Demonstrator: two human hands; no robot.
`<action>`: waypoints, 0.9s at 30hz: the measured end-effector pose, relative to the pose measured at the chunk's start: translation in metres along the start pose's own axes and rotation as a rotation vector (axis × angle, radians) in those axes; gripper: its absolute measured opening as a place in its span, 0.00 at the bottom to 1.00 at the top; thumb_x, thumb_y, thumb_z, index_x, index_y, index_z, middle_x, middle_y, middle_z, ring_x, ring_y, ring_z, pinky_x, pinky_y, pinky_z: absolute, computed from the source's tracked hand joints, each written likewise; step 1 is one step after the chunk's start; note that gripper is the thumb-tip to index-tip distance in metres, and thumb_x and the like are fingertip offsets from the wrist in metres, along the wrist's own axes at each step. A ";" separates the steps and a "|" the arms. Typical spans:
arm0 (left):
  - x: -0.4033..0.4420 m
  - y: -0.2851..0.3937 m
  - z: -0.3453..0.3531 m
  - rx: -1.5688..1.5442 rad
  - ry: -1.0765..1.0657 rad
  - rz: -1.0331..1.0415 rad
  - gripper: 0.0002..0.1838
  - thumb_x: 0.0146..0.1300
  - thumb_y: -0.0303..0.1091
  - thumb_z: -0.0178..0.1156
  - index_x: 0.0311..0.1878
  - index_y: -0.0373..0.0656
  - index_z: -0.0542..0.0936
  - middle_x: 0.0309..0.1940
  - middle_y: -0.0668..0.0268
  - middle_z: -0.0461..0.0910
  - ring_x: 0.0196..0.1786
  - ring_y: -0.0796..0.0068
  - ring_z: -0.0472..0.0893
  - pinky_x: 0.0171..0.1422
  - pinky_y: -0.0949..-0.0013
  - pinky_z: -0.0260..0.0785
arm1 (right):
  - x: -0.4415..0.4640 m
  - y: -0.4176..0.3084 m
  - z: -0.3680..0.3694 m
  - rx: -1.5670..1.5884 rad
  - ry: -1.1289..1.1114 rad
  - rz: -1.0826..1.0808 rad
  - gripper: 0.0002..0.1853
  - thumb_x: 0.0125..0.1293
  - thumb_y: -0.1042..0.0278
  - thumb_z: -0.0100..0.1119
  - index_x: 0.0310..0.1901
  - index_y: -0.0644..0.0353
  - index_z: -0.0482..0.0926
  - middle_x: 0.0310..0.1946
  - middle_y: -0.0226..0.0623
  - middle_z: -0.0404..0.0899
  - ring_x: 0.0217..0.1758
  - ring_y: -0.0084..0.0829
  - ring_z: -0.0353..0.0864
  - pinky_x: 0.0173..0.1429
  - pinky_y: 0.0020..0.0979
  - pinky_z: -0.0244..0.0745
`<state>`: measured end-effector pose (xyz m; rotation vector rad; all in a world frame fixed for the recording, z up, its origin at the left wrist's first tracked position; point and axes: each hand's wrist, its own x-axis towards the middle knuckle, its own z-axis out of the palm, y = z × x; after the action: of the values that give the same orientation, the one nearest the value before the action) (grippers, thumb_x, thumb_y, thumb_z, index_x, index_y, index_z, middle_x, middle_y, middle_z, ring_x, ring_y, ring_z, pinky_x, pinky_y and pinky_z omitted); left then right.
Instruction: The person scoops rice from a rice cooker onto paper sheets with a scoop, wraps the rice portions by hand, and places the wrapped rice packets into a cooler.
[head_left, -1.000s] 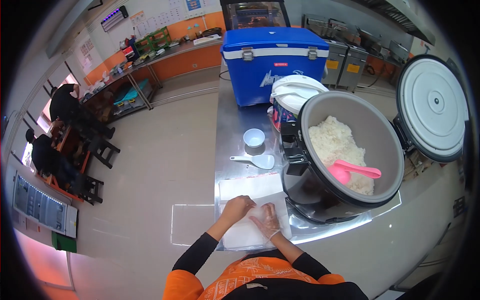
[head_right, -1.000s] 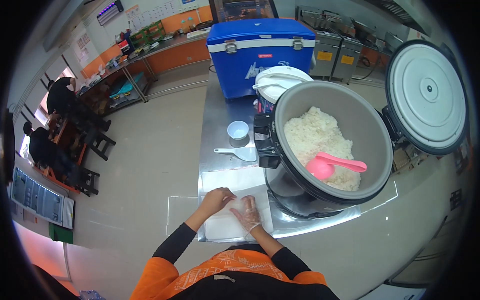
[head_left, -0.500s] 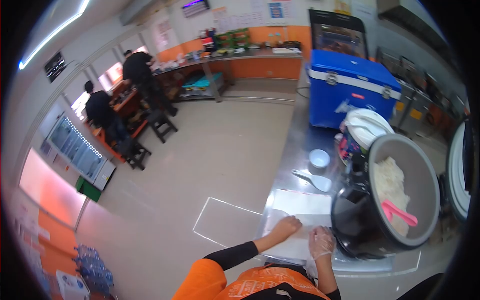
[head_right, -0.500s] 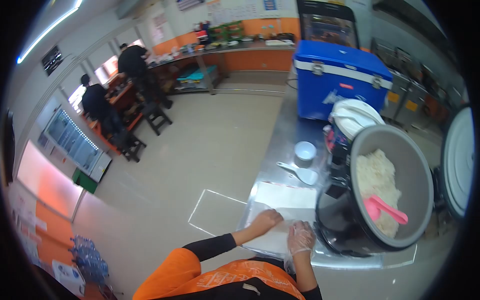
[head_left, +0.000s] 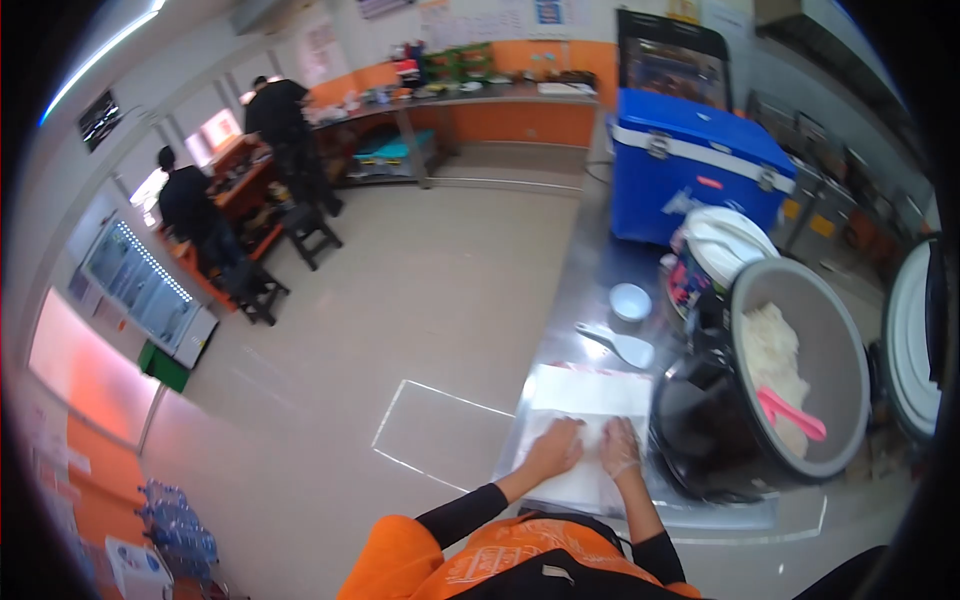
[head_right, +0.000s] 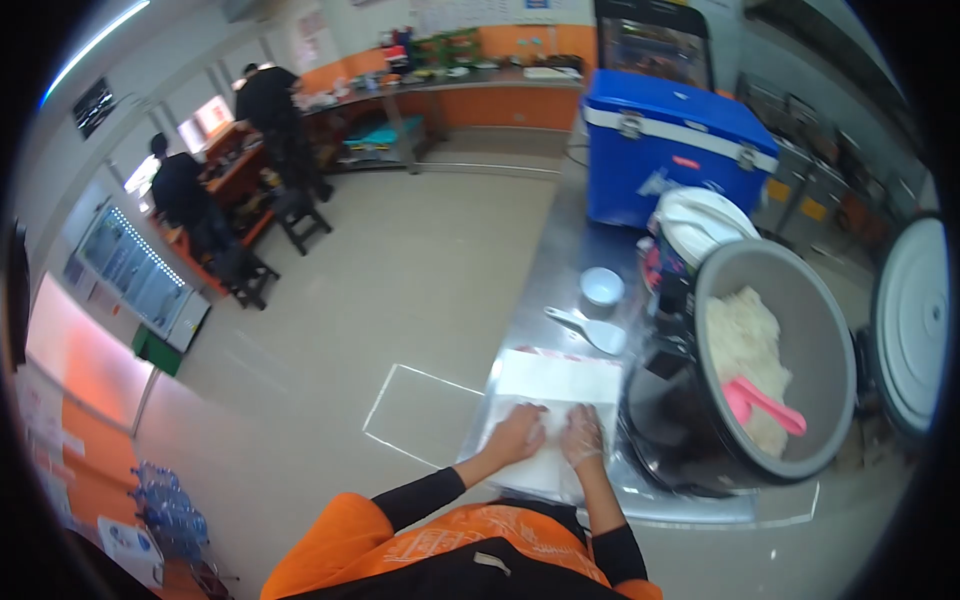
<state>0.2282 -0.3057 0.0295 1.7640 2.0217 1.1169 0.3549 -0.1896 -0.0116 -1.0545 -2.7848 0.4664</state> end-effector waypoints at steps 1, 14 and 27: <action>-0.004 -0.002 0.005 -0.048 0.047 -0.057 0.15 0.57 0.28 0.53 0.49 0.38 0.71 0.41 0.55 0.72 0.46 0.54 0.73 0.47 0.58 0.69 | -0.004 0.000 0.001 0.024 0.026 0.004 0.18 0.56 0.64 0.51 0.48 0.60 0.72 0.50 0.47 0.70 0.56 0.48 0.69 0.61 0.42 0.64; 0.017 -0.025 -0.003 0.396 0.030 -0.151 0.28 0.48 0.29 0.65 0.55 0.47 0.70 0.53 0.62 0.70 0.59 0.63 0.64 0.62 0.54 0.53 | -0.003 0.031 0.017 0.265 0.317 0.180 0.30 0.53 0.66 0.57 0.60 0.59 0.64 0.62 0.50 0.59 0.59 0.52 0.66 0.64 0.40 0.63; 0.003 -0.081 -0.025 0.415 -0.231 0.390 0.18 0.58 0.41 0.56 0.50 0.44 0.75 0.45 0.66 0.77 0.54 0.67 0.73 0.62 0.59 0.59 | -0.072 0.008 -0.032 0.140 0.002 -0.117 0.22 0.61 0.65 0.49 0.59 0.51 0.70 0.58 0.41 0.68 0.58 0.46 0.65 0.62 0.43 0.64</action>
<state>0.1511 -0.3109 -0.0065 2.4421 1.9158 0.5563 0.4209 -0.2237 0.0153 -0.8576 -2.7460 0.6334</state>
